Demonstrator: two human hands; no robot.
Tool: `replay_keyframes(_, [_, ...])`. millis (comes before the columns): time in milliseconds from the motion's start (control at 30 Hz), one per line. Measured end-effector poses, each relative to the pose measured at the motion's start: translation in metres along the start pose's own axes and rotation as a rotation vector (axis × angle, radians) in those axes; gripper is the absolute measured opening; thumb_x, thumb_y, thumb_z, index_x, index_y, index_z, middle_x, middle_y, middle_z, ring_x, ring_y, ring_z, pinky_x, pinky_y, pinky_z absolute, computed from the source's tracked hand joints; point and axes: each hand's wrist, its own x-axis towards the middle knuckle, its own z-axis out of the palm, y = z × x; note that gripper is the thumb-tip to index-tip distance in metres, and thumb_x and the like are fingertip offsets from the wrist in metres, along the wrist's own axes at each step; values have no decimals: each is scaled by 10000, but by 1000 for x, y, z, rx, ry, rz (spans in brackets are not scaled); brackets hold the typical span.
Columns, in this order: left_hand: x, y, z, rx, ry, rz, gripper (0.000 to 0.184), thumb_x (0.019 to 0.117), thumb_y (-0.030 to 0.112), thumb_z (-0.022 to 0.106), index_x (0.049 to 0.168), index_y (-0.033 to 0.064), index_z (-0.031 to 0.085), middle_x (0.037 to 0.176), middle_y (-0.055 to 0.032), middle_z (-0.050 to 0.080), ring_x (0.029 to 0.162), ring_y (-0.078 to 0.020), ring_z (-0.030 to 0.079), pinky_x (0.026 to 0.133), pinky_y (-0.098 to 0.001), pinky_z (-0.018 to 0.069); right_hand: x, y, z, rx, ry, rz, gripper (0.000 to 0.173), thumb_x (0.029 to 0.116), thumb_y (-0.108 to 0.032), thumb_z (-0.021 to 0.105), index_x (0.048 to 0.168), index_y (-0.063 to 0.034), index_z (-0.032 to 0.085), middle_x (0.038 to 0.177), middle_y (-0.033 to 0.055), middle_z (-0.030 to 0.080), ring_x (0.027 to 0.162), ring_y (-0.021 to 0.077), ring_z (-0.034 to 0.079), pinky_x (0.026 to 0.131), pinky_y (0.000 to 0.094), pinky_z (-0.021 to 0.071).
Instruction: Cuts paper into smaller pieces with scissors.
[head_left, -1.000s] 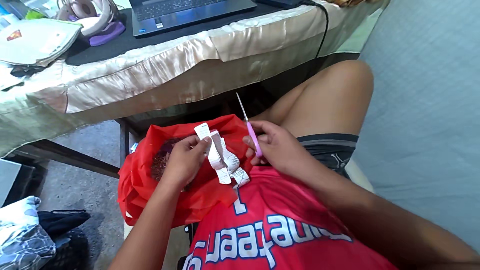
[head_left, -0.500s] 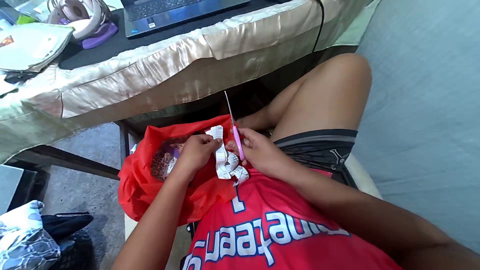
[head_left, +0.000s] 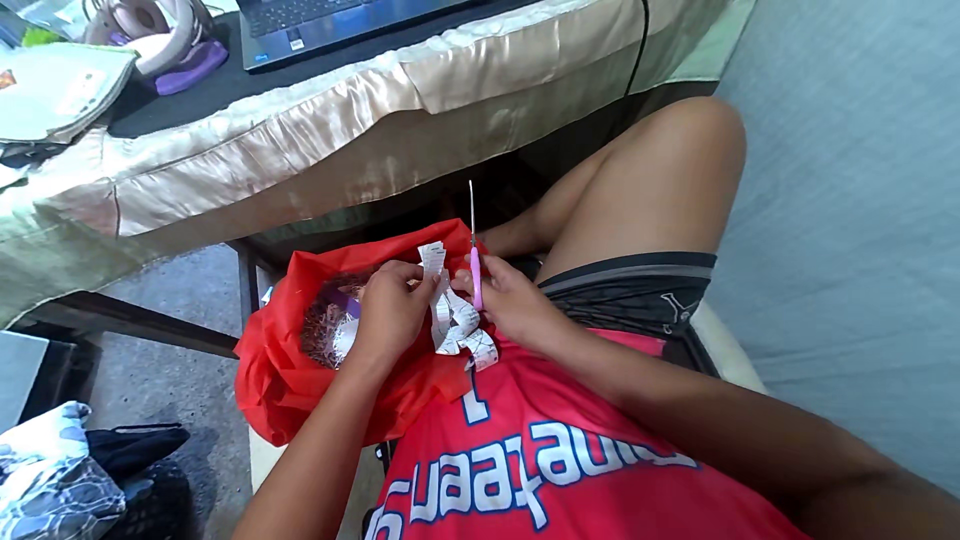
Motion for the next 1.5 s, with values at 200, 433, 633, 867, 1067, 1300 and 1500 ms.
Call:
replay_keyframes(200, [-4, 5, -3, -31, -99, -31, 197, 993, 312, 680, 1001, 134, 762, 945, -20, 717, 816, -142, 676, 776, -420, 579, 7, 4, 6, 186, 35, 5, 485, 1075, -368, 531, 1487, -128, 443, 1138, 97, 694, 992, 189, 708, 866, 375, 605])
replay_keyframes(433, [0, -4, 1, -93, -239, -146, 237, 955, 278, 720, 1129, 117, 730, 936, -103, 676, 771, -190, 644, 740, -421, 566, 18, 15, 13, 206, 24, 62, 497, 1064, -407, 540, 1451, -104, 462, 1168, 109, 680, 1026, 201, 690, 875, 397, 591])
replay_keyframes(633, [-2, -8, 3, -145, -233, -194, 573, 888, 229, 799, 1343, 52, 501, 1029, -106, 701, 883, -196, 708, 845, -435, 600, 14, 9, 14, 310, -42, 106, 479, 1074, -413, 515, 1449, -122, 451, 1152, 88, 721, 968, 208, 721, 822, 389, 604])
replay_keyframes(867, [-9, -1, -13, -350, -179, -205, 859, 886, 264, 823, 1556, 122, 304, 1223, -130, 672, 931, -192, 724, 848, -396, 621, 4, 4, 8, 416, -100, -98, 459, 1101, -326, 467, 1519, -142, 421, 1203, 132, 693, 1048, 266, 711, 923, 448, 599])
replay_keyframes(1067, [-26, 16, -27, -381, -80, -73, 765, 892, 254, 812, 1526, 176, 391, 1085, -27, 727, 895, -134, 725, 813, -345, 632, -24, -21, 5, 190, -100, -354, 436, 1084, -150, 489, 1510, -112, 404, 1186, 63, 718, 949, 176, 723, 828, 352, 627])
replay_keyframes(1300, [-41, 28, -39, -524, -85, -53, 653, 935, 146, 745, 1502, 177, 422, 1129, -20, 738, 933, -147, 740, 851, -316, 637, -39, -36, 7, 164, -142, -513, 458, 1055, -107, 547, 1493, -76, 416, 1176, 69, 722, 1023, 163, 710, 868, 318, 609])
replay_keyframes(1500, [-40, 18, -46, -794, -63, -93, 455, 988, 141, 666, 1412, 98, 510, 1062, -91, 723, 896, -173, 710, 843, -336, 599, -26, -51, 13, 235, -268, -553, 450, 1081, -100, 468, 1517, -63, 365, 1210, 91, 711, 1042, 191, 714, 895, 360, 612])
